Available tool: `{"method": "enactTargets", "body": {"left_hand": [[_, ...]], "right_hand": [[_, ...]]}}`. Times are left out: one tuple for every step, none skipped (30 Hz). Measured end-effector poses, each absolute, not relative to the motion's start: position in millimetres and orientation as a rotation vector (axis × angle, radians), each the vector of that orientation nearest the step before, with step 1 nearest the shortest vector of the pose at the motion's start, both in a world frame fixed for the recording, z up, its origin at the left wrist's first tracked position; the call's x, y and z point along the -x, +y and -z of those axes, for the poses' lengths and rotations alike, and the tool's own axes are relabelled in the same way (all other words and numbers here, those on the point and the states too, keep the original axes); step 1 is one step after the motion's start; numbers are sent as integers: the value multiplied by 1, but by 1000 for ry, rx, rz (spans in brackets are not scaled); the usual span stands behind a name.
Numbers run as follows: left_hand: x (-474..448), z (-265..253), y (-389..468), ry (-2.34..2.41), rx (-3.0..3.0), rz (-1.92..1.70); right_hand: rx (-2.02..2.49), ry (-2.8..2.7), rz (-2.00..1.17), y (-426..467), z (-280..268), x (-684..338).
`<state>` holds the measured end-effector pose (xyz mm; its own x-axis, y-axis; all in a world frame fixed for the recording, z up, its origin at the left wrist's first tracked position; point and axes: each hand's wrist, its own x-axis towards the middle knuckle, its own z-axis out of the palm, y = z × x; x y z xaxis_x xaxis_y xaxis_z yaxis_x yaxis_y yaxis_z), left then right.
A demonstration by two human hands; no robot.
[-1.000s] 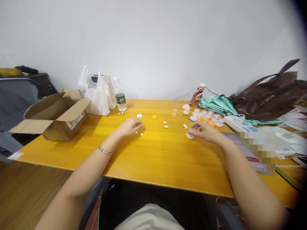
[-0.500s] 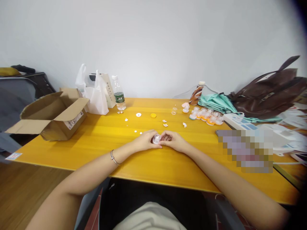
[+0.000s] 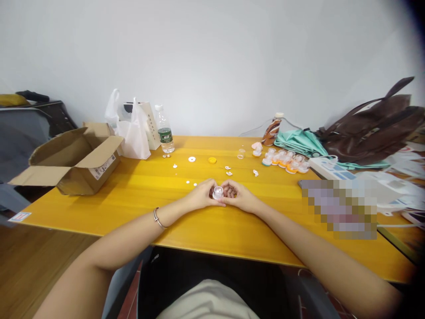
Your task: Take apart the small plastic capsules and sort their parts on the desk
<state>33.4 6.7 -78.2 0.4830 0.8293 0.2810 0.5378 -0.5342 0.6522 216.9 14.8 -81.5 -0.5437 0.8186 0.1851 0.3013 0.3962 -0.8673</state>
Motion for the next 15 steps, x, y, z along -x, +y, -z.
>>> {"method": "enactTargets", "body": {"left_hand": [[-34, 78, 7, 1127, -2252, -804], [-35, 79, 6, 1124, -2259, -806], [-35, 79, 6, 1122, -2267, -811], [-36, 79, 5, 1124, -2276, -817], [-37, 79, 5, 1130, -2284, -822], [-37, 79, 4, 1141, -2287, -834], [-38, 79, 3, 1157, -2285, -848], [-38, 79, 2, 1176, -2278, -861], [-39, 78, 1, 1197, -2265, -872], [-39, 78, 0, 1217, -2247, -874], [-39, 78, -1, 1231, -2225, -867], [-40, 78, -1, 1236, -2201, -850], [-40, 79, -1, 1236, -2174, -830], [-40, 79, -1, 1233, -2146, -812], [-40, 80, -1, 1229, -2121, -799]], "right_hand": [[961, -2037, -1072, 14, 82, -215], [969, -2028, -1044, 13, 83, -213], [975, -2020, -1010, 12, 84, -211], [981, -2014, -975, 11, 85, -209], [989, -2012, -941, 10, 85, -208], [1000, -2011, -910, 9, 86, -207], [1015, -2009, -882, 9, 86, -206], [1032, -2007, -858, 8, 86, -206], [1049, -2005, -838, 7, 85, -206], [1060, -2003, -825, 7, 85, -207], [1062, -2006, -818, 6, 84, -207], [1057, -2014, -815, 5, 83, -207], [1047, -2027, -813, 5, 82, -207], [1037, -2040, -808, 4, 81, -207], [1032, -2052, -800, 3, 80, -207]]}}
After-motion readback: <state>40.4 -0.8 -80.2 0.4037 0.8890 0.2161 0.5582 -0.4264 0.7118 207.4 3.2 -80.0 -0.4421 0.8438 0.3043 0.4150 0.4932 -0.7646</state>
